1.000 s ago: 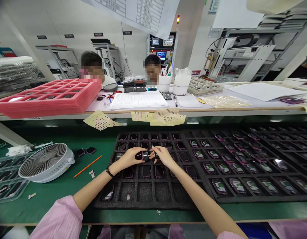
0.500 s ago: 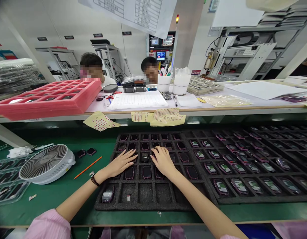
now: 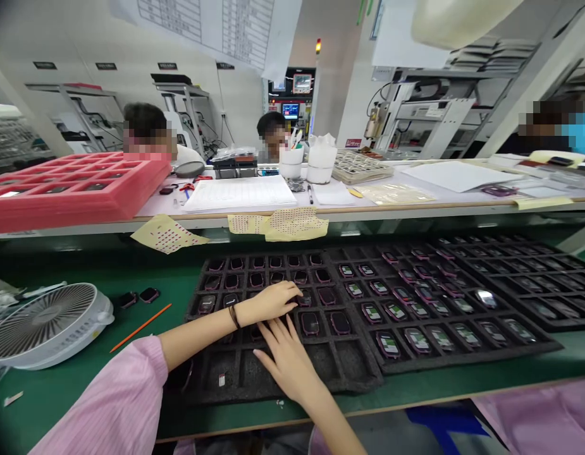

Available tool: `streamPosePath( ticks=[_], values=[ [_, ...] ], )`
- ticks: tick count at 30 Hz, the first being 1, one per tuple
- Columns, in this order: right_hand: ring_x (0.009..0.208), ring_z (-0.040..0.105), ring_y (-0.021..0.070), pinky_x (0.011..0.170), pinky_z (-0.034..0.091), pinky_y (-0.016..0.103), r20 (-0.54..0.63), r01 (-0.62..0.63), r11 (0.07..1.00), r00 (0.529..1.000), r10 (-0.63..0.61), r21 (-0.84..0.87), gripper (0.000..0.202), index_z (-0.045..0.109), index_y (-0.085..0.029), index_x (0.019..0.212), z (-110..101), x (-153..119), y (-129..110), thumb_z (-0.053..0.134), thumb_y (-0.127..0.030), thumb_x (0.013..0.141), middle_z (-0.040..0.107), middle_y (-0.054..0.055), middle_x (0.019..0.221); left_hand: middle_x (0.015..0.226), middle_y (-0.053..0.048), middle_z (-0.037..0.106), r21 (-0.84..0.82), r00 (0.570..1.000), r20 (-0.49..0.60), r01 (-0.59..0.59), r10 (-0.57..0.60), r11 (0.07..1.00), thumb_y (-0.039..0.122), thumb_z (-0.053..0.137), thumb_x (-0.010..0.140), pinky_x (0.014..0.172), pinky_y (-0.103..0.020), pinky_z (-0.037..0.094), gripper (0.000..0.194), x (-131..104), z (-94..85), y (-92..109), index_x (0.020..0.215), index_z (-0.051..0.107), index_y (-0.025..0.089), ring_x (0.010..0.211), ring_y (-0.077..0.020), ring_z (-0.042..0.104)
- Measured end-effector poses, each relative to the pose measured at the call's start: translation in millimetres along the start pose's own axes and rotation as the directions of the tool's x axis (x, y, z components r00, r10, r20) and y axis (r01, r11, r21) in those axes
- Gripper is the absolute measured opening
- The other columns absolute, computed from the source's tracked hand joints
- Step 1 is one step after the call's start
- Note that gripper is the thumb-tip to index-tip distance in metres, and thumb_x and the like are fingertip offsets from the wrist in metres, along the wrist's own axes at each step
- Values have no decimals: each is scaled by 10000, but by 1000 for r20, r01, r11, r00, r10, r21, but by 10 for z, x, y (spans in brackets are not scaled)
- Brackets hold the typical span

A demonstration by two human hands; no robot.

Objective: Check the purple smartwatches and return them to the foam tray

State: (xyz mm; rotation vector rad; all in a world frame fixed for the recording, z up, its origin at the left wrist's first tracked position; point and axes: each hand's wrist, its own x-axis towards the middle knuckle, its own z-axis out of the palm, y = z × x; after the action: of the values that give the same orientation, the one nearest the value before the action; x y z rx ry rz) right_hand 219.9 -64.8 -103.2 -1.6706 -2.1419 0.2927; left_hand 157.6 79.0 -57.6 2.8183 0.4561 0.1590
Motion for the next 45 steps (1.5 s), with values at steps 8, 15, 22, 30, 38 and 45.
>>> streamPosePath(
  ticks=[8, 15, 22, 30, 38, 45],
  values=[
    [1417, 248, 223, 1164, 217, 489, 39, -19, 993, 999, 14, 117, 512, 350, -255, 1441, -123, -46, -32, 335, -445, 966, 314, 43, 1528, 972, -105, 662, 44, 992, 99, 73, -77, 996, 200, 750, 635, 758, -347, 496, 467, 531, 106, -22, 1070, 583, 168, 971, -292, 608],
    [1381, 332, 251, 1129, 307, 485, -30, 7, 996, 1000, -5, 94, 497, 400, -242, 1412, -135, -55, -53, 432, -388, 939, 385, 63, 1491, 978, -67, 636, -104, 993, -6, 117, -118, 988, 342, 744, 616, 805, -333, 467, 457, 681, 52, 29, 1007, 551, 206, 952, -265, 594],
    [1342, 394, 258, 1111, 348, 478, -113, 20, 991, 994, -5, 130, 493, 428, -257, 1383, -115, -70, -66, 519, -302, 901, 466, 61, 1429, 810, -85, 661, -331, 981, -59, 154, -183, 931, 129, 783, 537, 809, -377, 464, 324, 1048, 349, 324, 785, 589, 203, 876, -317, 632],
    [1054, 633, 206, 933, 527, 369, -444, 53, 938, 889, 112, 342, 275, 623, -243, 1135, -98, -86, -11, 458, -189, 921, 688, 53, 1099, 861, -40, 702, -699, 984, 24, 143, -177, 700, 323, 793, 596, 874, -349, 461, 305, 955, 162, 87, 851, 680, 200, 950, -241, 629],
    [1189, 557, 260, 986, 472, 477, -812, -111, 974, 537, 228, 200, 330, 596, -228, 1222, -288, -169, 363, 484, -188, 915, 596, 117, 1277, 1031, -93, 694, -935, 952, 291, 262, -96, -238, 419, 671, 799, 883, -300, 485, 433, 182, 198, 179, 1163, 605, 193, 920, -160, 676],
    [1222, 544, 248, 1065, 396, 530, -718, 59, 997, 696, -13, 39, 378, 581, -273, 1270, -362, -130, 398, 511, -174, 912, 635, 57, 1251, 859, -45, 700, -743, 931, 343, 188, -124, -642, 295, 625, 860, 897, -292, 471, 255, -153, 253, 274, 1077, 653, 163, 773, -127, 677]
  ],
)
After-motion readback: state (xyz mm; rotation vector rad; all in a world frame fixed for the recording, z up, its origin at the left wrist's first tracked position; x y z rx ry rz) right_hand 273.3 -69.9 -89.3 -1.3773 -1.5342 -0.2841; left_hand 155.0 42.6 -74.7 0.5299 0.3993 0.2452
